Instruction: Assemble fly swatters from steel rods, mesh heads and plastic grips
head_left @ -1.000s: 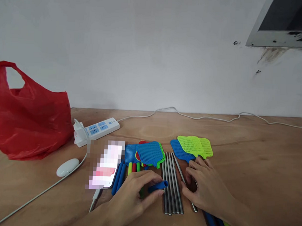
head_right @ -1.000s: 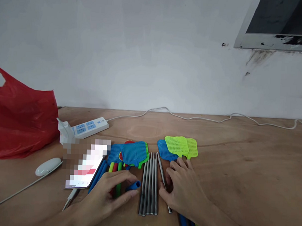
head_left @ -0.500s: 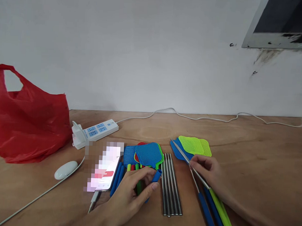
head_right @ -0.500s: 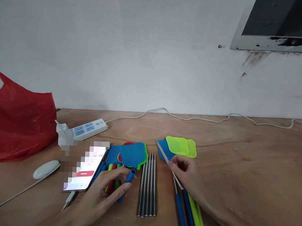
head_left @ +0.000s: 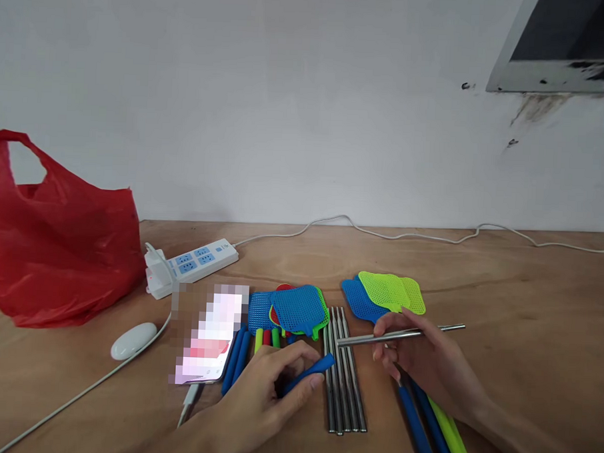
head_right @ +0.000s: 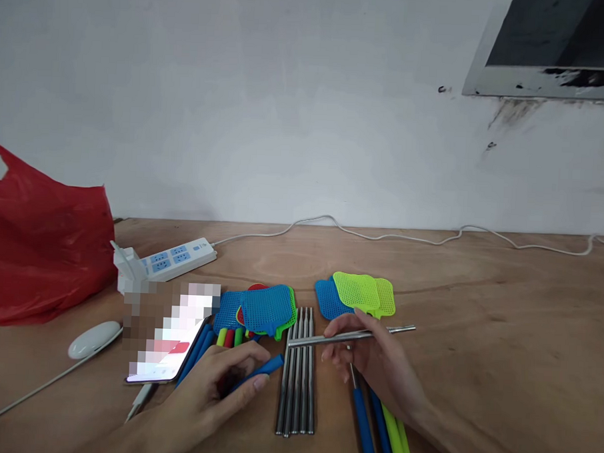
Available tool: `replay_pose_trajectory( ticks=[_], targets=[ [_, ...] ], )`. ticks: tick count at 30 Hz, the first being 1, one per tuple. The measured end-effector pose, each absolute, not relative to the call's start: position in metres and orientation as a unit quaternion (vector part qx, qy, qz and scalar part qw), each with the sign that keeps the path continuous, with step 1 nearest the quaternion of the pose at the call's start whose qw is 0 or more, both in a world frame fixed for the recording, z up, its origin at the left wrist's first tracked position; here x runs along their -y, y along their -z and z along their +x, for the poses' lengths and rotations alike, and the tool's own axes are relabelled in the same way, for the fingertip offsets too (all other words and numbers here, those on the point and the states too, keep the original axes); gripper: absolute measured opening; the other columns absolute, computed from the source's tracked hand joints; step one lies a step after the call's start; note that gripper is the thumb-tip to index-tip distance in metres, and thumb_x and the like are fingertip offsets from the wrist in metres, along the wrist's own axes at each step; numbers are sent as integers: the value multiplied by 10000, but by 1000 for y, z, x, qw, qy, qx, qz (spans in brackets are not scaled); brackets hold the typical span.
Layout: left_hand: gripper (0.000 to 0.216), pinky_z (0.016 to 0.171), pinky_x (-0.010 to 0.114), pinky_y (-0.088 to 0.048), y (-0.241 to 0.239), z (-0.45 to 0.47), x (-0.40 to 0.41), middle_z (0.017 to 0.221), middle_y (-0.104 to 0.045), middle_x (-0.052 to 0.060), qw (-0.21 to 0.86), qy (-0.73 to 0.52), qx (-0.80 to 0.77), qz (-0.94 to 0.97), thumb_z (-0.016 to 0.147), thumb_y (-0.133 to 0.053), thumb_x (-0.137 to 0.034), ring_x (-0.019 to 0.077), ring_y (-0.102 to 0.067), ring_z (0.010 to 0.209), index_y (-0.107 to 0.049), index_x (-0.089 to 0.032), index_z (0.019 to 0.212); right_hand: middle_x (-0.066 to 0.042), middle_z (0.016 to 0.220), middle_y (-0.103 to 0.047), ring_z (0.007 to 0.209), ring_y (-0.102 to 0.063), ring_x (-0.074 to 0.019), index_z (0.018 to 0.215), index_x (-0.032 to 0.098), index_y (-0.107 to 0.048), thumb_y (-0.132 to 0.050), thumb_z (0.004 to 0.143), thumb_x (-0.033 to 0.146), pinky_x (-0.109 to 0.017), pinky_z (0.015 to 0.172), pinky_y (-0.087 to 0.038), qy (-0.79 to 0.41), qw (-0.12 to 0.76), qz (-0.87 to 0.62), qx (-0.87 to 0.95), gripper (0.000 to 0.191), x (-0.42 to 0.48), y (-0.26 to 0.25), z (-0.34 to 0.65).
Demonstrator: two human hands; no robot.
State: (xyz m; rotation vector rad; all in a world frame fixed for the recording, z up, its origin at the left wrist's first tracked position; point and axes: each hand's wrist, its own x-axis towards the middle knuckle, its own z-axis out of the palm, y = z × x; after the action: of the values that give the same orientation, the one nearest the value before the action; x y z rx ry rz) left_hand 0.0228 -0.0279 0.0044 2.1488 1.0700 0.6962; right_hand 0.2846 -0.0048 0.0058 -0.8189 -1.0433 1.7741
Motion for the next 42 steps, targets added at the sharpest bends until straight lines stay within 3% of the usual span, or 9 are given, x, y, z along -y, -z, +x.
replay_pose_trajectory(
  ticks=[5, 16, 20, 26, 29, 33, 37, 42],
  targets=[
    [180, 565, 255, -287, -6, 23, 28, 668, -408, -67, 313, -260, -409, 817, 1011, -485, -360, 125, -404, 596, -605, -227, 995, -28, 678, -670, 591, -544, -148, 846, 216, -648, -597, 881, 473, -241, 528, -444, -709, 442, -327, 442, 264, 9, -5, 282],
    [163, 561, 233, -315, 0, 23, 27, 691, -476, -49, 324, -259, -391, 822, 978, -563, -354, 125, -454, 620, -640, -211, 984, -11, 548, -628, 490, -561, -111, 717, 171, -631, -685, 832, 523, -197, 456, -435, -676, 436, -375, 460, 375, 6, -1, 280],
    [133, 574, 232, -330, 0, 23, 27, 695, -508, -44, 327, -257, -372, 830, 968, -582, -320, 126, -480, 626, -648, -207, 992, -3, 565, -637, 464, -556, -91, 734, 161, -628, -706, 833, 511, -188, 450, -442, -670, 423, -369, 485, 372, 5, 6, 280],
    [133, 588, 237, -351, -2, 23, 28, 726, -586, -26, 336, -251, -362, 832, 959, -590, -313, 139, -528, 655, -655, -205, 1002, -3, 638, -686, 553, -633, -132, 824, 202, -525, -748, 825, 439, -210, 485, -472, -679, 400, -341, 512, 325, 8, 8, 278],
    [143, 605, 243, -364, -1, 23, 28, 774, -625, -12, 335, -246, -365, 833, 960, -589, -324, 147, -552, 685, -652, -208, 1012, 19, 610, -649, 502, -573, -101, 821, 197, -530, -782, 796, 422, -192, 463, -446, -673, 400, -338, 523, 339, 9, 6, 276],
    [160, 609, 244, -365, 0, 22, 28, 763, -597, -19, 328, -250, -369, 833, 973, -571, -346, 144, -537, 679, -648, -214, 1019, 89, 542, -496, 409, -404, -54, 827, 206, -560, -783, 787, 453, -171, 403, -396, -663, 471, -342, 470, 335, 10, 0, 278],
    [173, 605, 245, -350, 0, 22, 27, 718, -524, -37, 309, -253, -396, 827, 988, -550, -361, 135, -494, 649, -638, -214, 1012, 7, 627, -635, 500, -525, -98, 863, 202, -603, -717, 826, 522, -194, 446, -447, -652, 522, -346, 428, 342, 11, -4, 280],
    [139, 614, 240, -361, -2, 20, 27, 738, -541, -37, 294, -258, -385, 836, 991, -540, -323, 135, -506, 663, -628, -217, 1005, -41, 678, -703, 583, -610, -134, 874, 182, -668, -768, 794, 479, -207, 470, -481, -615, 486, -364, 503, 323, 14, 1, 277]
  ],
)
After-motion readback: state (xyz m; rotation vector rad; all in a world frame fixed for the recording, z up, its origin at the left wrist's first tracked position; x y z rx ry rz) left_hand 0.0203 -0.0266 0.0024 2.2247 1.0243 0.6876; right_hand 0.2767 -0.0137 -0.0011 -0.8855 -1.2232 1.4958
